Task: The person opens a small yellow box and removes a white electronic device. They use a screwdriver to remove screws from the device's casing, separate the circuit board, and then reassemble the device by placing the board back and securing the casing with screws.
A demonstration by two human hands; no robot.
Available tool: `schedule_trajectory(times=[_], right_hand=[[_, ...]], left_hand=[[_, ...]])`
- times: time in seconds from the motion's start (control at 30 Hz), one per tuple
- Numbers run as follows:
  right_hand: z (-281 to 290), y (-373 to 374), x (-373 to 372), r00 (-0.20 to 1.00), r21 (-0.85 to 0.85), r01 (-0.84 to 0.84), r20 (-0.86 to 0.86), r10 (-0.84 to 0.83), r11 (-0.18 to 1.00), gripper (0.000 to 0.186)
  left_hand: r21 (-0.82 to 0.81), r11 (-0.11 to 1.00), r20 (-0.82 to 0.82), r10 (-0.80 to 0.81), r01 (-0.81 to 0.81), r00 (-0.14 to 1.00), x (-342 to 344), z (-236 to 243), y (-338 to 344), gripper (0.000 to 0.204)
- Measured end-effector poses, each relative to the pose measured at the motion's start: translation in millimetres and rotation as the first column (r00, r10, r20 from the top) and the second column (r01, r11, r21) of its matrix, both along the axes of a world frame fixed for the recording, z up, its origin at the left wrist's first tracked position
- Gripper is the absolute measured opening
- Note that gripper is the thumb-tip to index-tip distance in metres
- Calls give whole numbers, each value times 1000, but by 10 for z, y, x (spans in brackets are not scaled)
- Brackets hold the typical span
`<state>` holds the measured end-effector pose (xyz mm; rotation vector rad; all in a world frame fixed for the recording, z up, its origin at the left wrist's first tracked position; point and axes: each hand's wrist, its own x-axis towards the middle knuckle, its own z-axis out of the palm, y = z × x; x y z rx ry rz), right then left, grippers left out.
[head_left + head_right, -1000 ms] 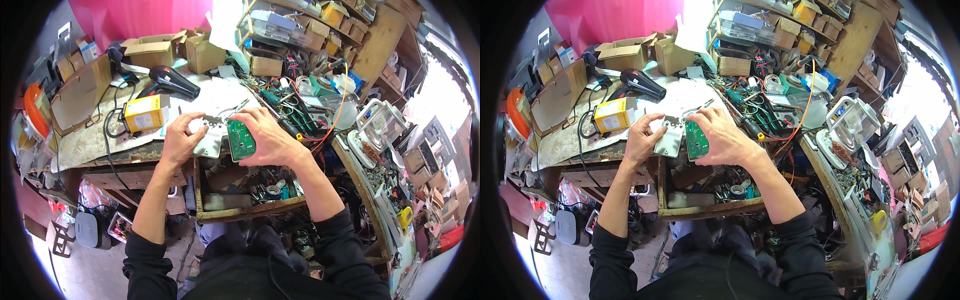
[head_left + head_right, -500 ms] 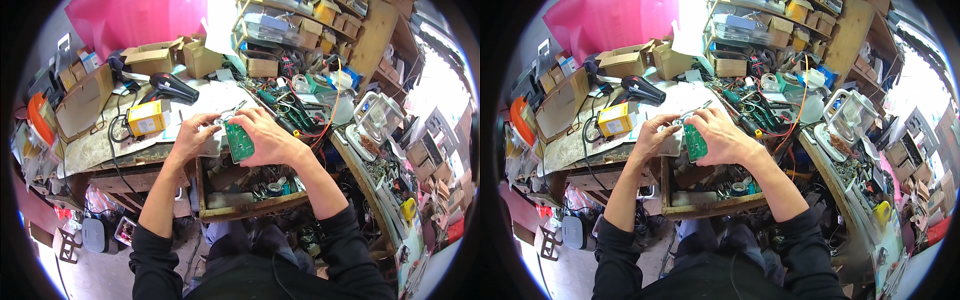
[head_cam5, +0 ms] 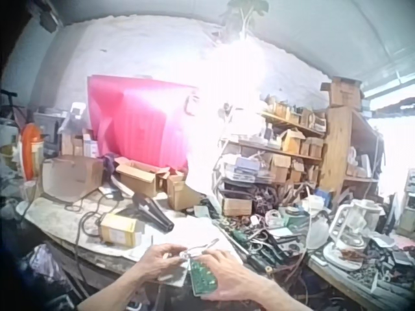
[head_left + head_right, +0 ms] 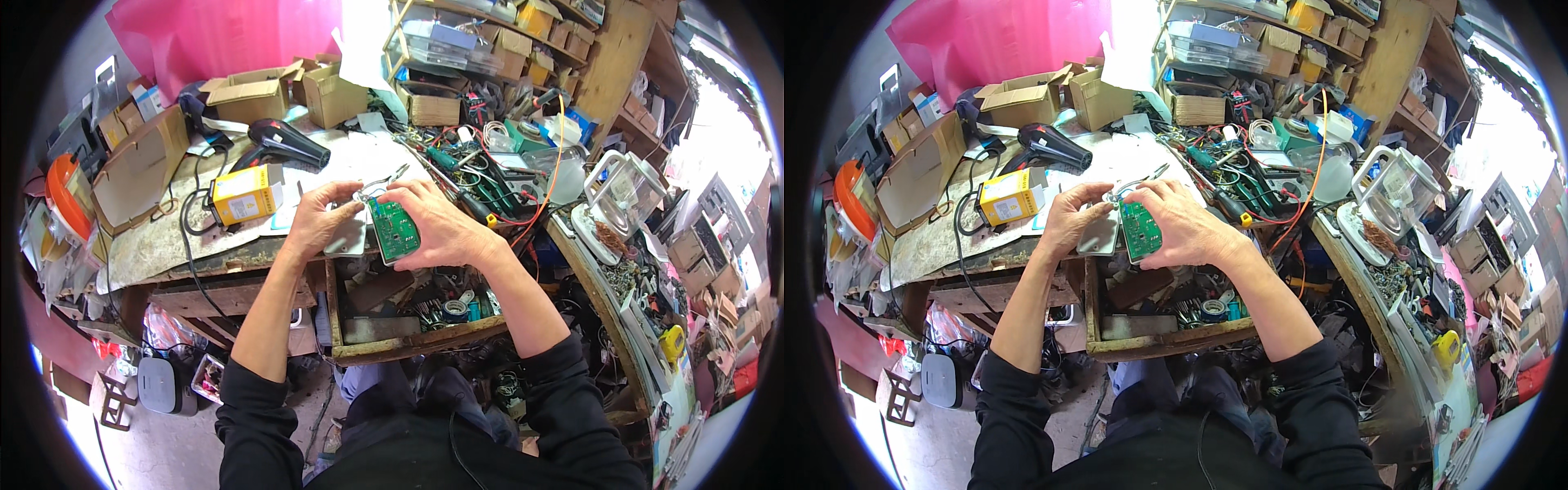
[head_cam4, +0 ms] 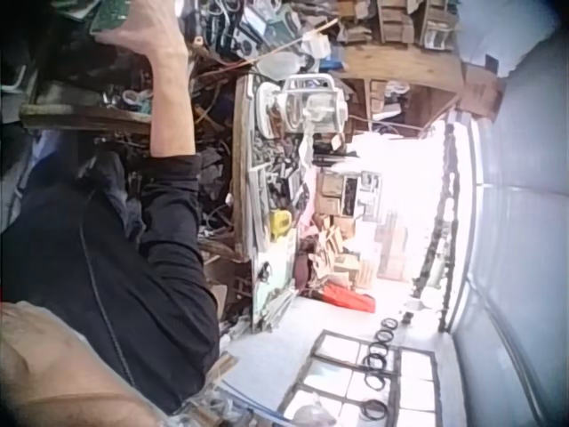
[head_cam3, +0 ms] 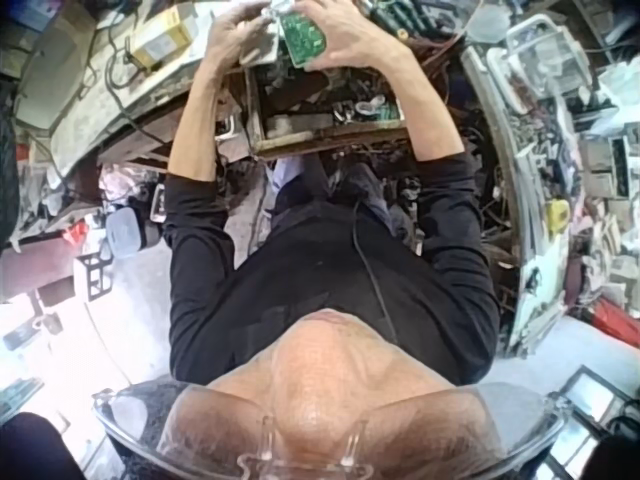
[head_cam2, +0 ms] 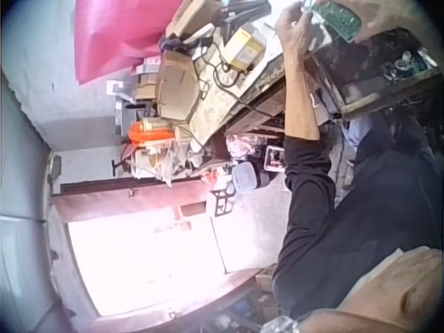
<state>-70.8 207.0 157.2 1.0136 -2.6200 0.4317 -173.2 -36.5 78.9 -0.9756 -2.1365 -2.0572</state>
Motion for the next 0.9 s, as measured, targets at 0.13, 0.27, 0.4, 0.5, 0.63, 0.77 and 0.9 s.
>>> schedule_trajectory(times=[0.13,0.27,0.4,0.5,0.63,0.77,0.9], right_hand=[[-84,19,-102,999,-41,-28,14,29,999,97],[-137,35,-164,999,-58,-29,38,31,998,97],[-184,50,-245,988,-128,-71,127,87,989,100],[-165,60,-219,972,-125,-42,224,69,991,102],[-240,57,-230,969,-151,-60,229,94,987,103],[-283,78,-239,966,-160,-60,238,98,985,105],[-290,46,-251,965,-159,-62,241,100,985,106]], left_hand=[[43,999,17,-4,3,1000,-15,-6,-1,35],[56,998,2,9,-10,1000,-43,-18,38,36],[24,992,-129,129,-127,983,5,-24,62,35],[59,981,-203,195,-187,960,39,-17,111,33],[28,977,-273,211,-211,939,55,-50,91,29],[33,974,-313,224,-225,923,76,-19,95,25],[13,967,-403,239,-255,883,92,-2,68,27]])
